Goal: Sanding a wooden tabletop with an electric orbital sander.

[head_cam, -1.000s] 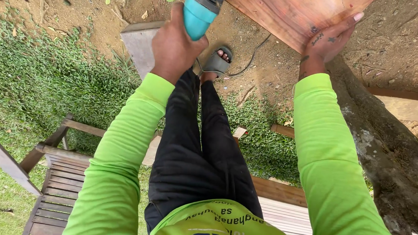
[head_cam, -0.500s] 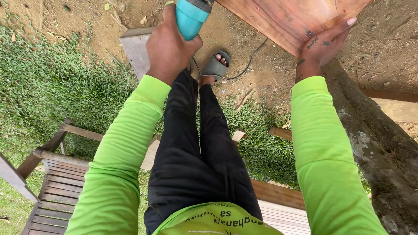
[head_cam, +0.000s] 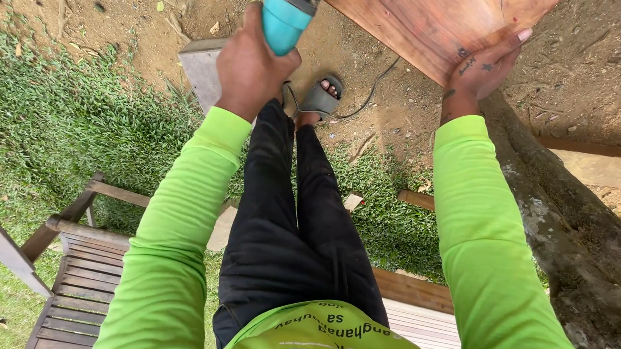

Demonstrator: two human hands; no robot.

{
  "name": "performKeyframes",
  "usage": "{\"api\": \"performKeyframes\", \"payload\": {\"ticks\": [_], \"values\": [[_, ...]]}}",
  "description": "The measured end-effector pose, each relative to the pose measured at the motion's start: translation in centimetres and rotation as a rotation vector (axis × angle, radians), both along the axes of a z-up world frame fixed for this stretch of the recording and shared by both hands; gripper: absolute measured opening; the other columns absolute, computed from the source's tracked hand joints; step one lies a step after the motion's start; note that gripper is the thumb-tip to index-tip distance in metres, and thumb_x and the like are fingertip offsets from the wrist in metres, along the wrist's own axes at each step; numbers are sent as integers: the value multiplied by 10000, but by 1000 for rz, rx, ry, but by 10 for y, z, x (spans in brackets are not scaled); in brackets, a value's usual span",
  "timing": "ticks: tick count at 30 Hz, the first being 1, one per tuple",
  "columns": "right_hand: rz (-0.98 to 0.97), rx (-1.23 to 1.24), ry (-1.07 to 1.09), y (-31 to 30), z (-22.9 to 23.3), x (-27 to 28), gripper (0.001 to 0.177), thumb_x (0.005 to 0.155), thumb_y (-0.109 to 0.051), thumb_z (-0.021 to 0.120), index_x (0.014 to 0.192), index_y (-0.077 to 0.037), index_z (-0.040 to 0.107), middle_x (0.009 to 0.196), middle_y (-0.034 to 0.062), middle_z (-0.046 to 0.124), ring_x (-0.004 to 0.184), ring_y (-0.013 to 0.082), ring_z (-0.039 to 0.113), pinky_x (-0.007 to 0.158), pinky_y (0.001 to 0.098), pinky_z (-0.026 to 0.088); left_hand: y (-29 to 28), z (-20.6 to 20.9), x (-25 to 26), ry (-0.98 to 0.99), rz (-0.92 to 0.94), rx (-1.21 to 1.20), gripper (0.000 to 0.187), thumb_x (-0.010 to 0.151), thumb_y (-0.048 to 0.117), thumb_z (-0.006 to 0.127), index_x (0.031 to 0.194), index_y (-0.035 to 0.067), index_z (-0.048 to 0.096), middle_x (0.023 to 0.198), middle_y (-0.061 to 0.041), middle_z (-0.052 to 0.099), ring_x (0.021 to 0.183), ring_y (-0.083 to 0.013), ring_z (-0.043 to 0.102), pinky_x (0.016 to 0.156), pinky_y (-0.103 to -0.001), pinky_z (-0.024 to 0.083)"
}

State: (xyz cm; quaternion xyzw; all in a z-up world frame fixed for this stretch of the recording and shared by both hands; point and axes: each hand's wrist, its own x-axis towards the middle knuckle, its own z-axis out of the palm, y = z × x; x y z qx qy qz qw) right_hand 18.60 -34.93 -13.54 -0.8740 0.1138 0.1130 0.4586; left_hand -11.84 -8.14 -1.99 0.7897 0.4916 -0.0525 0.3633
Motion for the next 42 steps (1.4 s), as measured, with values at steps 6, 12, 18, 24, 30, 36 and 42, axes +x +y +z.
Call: {"api": "performKeyframes", "payload": {"ticks": [6,12,18,24,30,36,42], "values": [[28,78,-27,-3,-2,0,844,1011,-691,329,1547,-49,446,1532,204,540,1380,347,578,1167,449,433,28,-5,-14,-124,40,139,714,767,320,862,1322,59,498,928,-212,752,837,-445,729,719,-546,568],[25,96,-43,-10,-16,4,796,1037,-655,344,1538,-48,461,1521,201,562,1345,339,544,1163,438,429,3,4,-2,-21,-86,22,645,764,316,823,1276,79,511,896,-217,734,817,-447,724,707,-559,563],[25,86,-67,-23,-35,12,730,1048,-585,368,1525,-45,484,1483,202,601,1306,334,579,1121,428,481,20,-7,-12,-61,-51,102,670,760,326,848,1282,75,511,911,-209,743,810,-443,728,685,-554,564],[10,206,-34,-17,-25,9,761,1057,-599,386,1553,-23,416,1533,214,533,1341,345,550,1154,450,468,20,1,-13,-36,-31,72,721,754,327,858,1309,45,495,892,-216,733,802,-444,722,692,-548,565],[24,178,1,-24,-35,11,783,1029,-631,357,1565,-61,381,1527,215,522,1347,349,540,1122,463,441,2,6,-8,-1,-131,-3,668,751,303,833,1292,75,516,914,-204,737,808,-413,740,690,-528,578],[20,52,-44,-25,-34,10,769,1051,-632,346,1569,-65,397,1536,201,537,1350,346,553,1161,452,462,41,4,-22,13,-38,48,769,765,377,900,1339,68,491,916,-201,753,828,-411,746,713,-526,582],[41,21,-82,-31,-42,14,750,1065,-610,366,1569,-59,431,1542,194,558,1357,337,557,1174,442,458,32,-1,-24,-37,-96,90,758,742,336,886,1328,65,490,918,-214,743,811,-432,734,687,-538,573]]}}
